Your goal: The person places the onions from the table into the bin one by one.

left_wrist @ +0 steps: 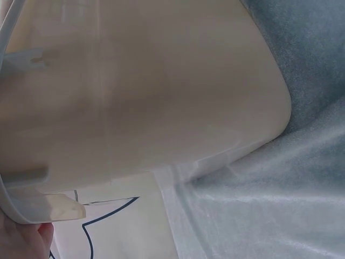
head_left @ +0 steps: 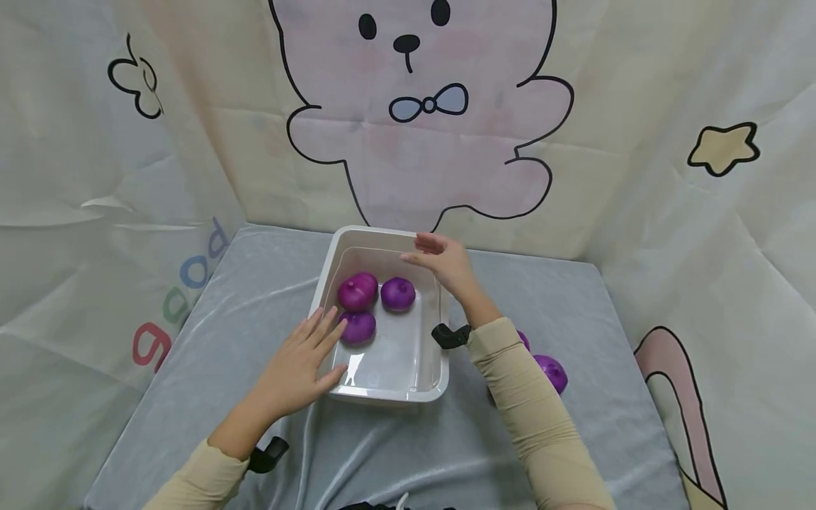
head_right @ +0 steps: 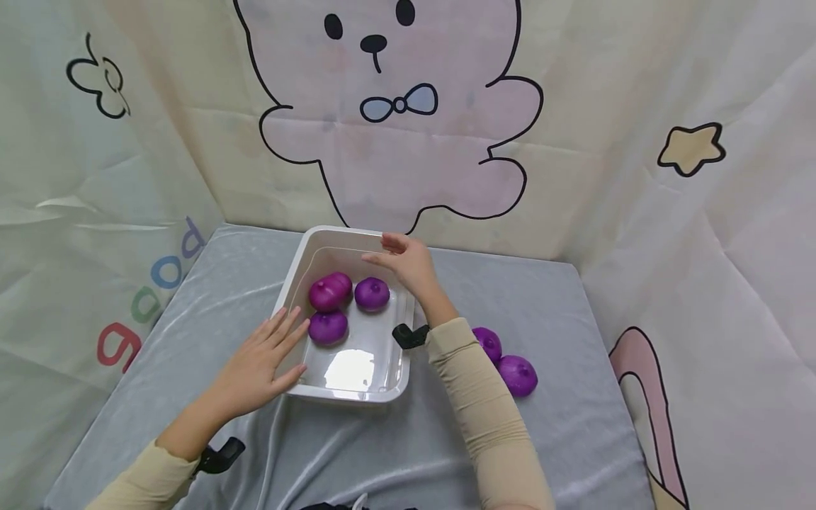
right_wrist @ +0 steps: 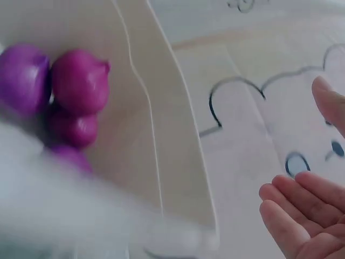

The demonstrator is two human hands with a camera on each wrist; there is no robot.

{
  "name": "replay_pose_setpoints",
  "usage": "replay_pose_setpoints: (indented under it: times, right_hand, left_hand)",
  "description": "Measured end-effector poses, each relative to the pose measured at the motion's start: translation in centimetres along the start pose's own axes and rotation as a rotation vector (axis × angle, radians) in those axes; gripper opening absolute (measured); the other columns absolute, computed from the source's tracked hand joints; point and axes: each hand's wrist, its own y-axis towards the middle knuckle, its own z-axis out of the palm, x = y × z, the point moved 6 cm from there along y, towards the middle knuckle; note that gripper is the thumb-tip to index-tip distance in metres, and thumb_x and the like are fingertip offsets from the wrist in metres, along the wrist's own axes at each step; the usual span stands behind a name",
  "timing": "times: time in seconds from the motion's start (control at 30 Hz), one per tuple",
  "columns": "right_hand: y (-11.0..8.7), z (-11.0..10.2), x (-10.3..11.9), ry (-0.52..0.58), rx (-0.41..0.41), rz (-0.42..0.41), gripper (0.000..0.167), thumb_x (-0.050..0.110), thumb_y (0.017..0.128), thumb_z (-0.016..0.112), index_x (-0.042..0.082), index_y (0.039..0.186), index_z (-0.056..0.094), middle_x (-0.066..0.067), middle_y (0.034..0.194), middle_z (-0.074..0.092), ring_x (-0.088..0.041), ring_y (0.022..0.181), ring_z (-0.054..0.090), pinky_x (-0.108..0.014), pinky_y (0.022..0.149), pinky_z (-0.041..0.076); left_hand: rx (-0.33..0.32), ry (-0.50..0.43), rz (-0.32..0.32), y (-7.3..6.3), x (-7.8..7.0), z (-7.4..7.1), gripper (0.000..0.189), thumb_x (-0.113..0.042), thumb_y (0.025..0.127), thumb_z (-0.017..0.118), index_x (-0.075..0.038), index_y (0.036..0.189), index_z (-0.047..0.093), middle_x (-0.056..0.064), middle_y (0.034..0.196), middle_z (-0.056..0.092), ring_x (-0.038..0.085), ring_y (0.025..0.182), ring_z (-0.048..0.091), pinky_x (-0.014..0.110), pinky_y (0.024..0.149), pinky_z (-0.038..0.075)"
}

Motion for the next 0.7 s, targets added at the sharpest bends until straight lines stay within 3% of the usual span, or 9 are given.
replay_pose_setpoints:
  times: [0.27,0.5,0.7]
  right_hand:
    - [-3.6,-6.4,-4.0,0.003,-0.113,0.042,0.071,0.034,0.081,0.082,0.011,0.142,0.054,-0.01,0.144,0.058,-0.024,0.135,0.054,-0.043,0.113,0.044]
    - [-8.4,-12.5,-8.7,-0.035,-0.219,0.122,0.077,0.042,0.084,0.078,0.012,0.148,0.048,-0.009,0.15,0.052,-0.023,0.141,0.047,-0.045,0.119,0.035]
    - [-10.9,-15.3,-12.9,-0.079,-0.241,0.187,0.082,0.041,0.084,0.078,0.01,0.151,0.042,-0.012,0.153,0.048,-0.026,0.145,0.042,-0.047,0.12,0.033]
  left_hand:
    - [-0.005,-0.011,-0.007,-0.1,0.0,0.1,0.071,-0.04,0.091,0.061,-0.005,0.151,0.042,0.017,0.161,0.032,0.042,0.149,0.027,0.054,0.121,0.025]
    - [-0.007,-0.004,-0.008,-0.2,-0.1,0.1,0.071,-0.04,0.091,0.062,-0.006,0.151,0.042,0.018,0.161,0.032,0.042,0.149,0.027,0.055,0.12,0.026]
    - [-0.004,-0.008,-0.013,0.0,-0.2,0.3,0.071,-0.039,0.092,0.062,-0.007,0.151,0.042,0.017,0.161,0.032,0.041,0.15,0.026,0.055,0.12,0.026]
